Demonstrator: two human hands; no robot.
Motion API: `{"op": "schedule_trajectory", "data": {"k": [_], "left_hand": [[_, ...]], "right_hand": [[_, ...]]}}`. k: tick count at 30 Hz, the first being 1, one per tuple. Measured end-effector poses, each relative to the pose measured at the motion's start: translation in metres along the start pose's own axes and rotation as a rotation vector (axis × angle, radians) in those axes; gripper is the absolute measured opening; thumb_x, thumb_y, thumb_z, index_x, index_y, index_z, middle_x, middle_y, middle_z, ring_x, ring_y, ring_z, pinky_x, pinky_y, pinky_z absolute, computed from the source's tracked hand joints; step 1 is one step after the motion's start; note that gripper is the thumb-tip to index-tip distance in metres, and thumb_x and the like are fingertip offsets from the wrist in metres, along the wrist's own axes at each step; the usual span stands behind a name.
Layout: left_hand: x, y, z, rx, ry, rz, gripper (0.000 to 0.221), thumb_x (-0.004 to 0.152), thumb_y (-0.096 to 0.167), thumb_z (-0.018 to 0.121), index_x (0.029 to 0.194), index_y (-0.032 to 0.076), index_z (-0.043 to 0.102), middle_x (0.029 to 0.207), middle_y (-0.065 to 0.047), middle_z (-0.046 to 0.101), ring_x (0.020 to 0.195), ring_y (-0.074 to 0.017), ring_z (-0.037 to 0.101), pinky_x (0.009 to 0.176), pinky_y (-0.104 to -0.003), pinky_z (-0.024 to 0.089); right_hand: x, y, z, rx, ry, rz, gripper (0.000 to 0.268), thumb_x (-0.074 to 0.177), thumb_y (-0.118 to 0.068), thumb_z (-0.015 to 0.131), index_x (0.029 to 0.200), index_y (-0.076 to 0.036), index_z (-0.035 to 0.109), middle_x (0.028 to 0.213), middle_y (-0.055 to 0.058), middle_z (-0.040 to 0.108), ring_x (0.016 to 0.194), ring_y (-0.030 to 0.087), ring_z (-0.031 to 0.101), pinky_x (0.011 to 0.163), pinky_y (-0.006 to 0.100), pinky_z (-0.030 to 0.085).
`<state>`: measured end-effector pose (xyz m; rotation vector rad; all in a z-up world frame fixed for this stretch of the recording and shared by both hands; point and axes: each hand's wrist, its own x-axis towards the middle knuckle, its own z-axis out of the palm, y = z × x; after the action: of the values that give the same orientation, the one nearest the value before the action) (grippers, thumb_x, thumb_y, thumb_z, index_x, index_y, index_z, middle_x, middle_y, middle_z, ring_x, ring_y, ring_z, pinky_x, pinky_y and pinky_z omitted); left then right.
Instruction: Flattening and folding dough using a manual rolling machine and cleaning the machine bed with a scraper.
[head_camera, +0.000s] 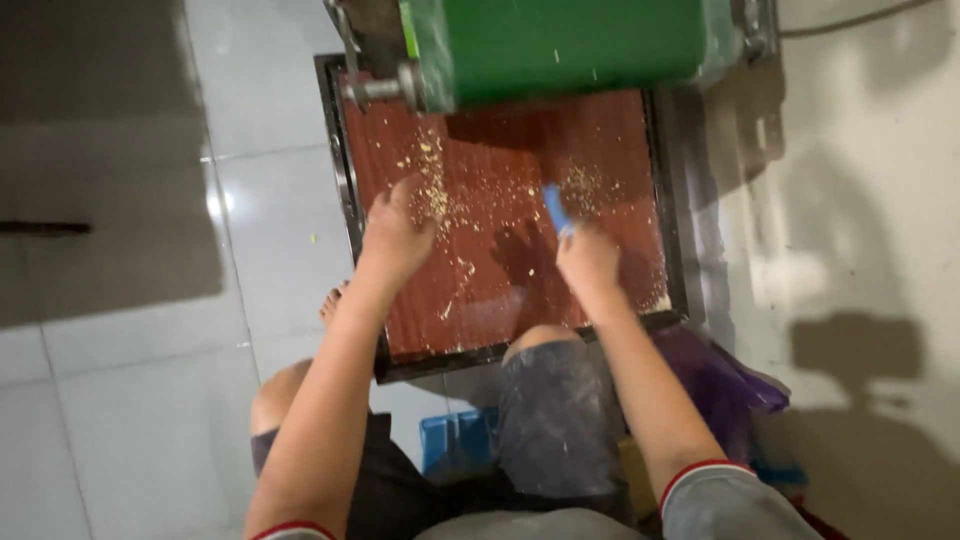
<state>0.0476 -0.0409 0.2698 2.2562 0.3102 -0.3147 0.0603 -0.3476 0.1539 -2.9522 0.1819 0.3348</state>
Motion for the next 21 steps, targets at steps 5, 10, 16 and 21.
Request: {"op": "schedule_trajectory", "data": {"k": [5, 10, 16, 21], "left_hand": [[0.011, -0.018, 0.013, 0.133, -0.007, 0.033, 0.065, 0.088, 0.027, 0.073, 0.147, 0.01, 0.05, 0.125, -0.033, 0.057, 0.12, -0.0577, 0.057, 0.103, -0.061, 0.049], [0.005, -0.015, 0.0, 0.214, -0.008, 0.079, 0.064, 0.089, 0.03, 0.075, 0.142, 0.005, 0.052, 0.123, -0.033, 0.059, 0.12, -0.0576, 0.058, 0.103, -0.059, 0.049], [0.004, -0.022, -0.006, 0.185, -0.05, 0.026, 0.063, 0.09, 0.033, 0.075, 0.145, 0.013, 0.054, 0.126, -0.03, 0.059, 0.124, -0.054, 0.057, 0.103, -0.058, 0.05], [0.0, -0.019, -0.016, 0.171, -0.056, 0.063, 0.06, 0.089, 0.03, 0.073, 0.144, 0.014, 0.055, 0.122, -0.031, 0.061, 0.119, -0.0551, 0.059, 0.099, -0.06, 0.052]], "right_hand": [[-0.002, 0.026, 0.068, -0.052, -0.089, -0.098, 0.035, 0.091, -0.034, 0.063, 0.117, -0.013, 0.073, 0.088, 0.011, 0.075, 0.083, 0.035, 0.076, 0.071, 0.05, 0.062], [-0.018, -0.007, 0.035, -0.028, 0.028, -0.1, 0.027, 0.092, -0.017, 0.059, 0.109, -0.003, 0.075, 0.093, 0.019, 0.075, 0.085, 0.039, 0.075, 0.075, 0.05, 0.061], [0.012, 0.041, 0.039, -0.122, 0.073, 0.07, 0.028, 0.089, -0.033, 0.063, 0.084, -0.007, 0.072, 0.072, 0.014, 0.072, 0.076, 0.036, 0.076, 0.067, 0.047, 0.061], [0.081, 0.126, 0.066, -0.066, 0.204, 0.292, 0.026, 0.09, -0.027, 0.061, 0.084, -0.004, 0.072, 0.071, 0.017, 0.071, 0.074, 0.04, 0.075, 0.064, 0.048, 0.061]]}}
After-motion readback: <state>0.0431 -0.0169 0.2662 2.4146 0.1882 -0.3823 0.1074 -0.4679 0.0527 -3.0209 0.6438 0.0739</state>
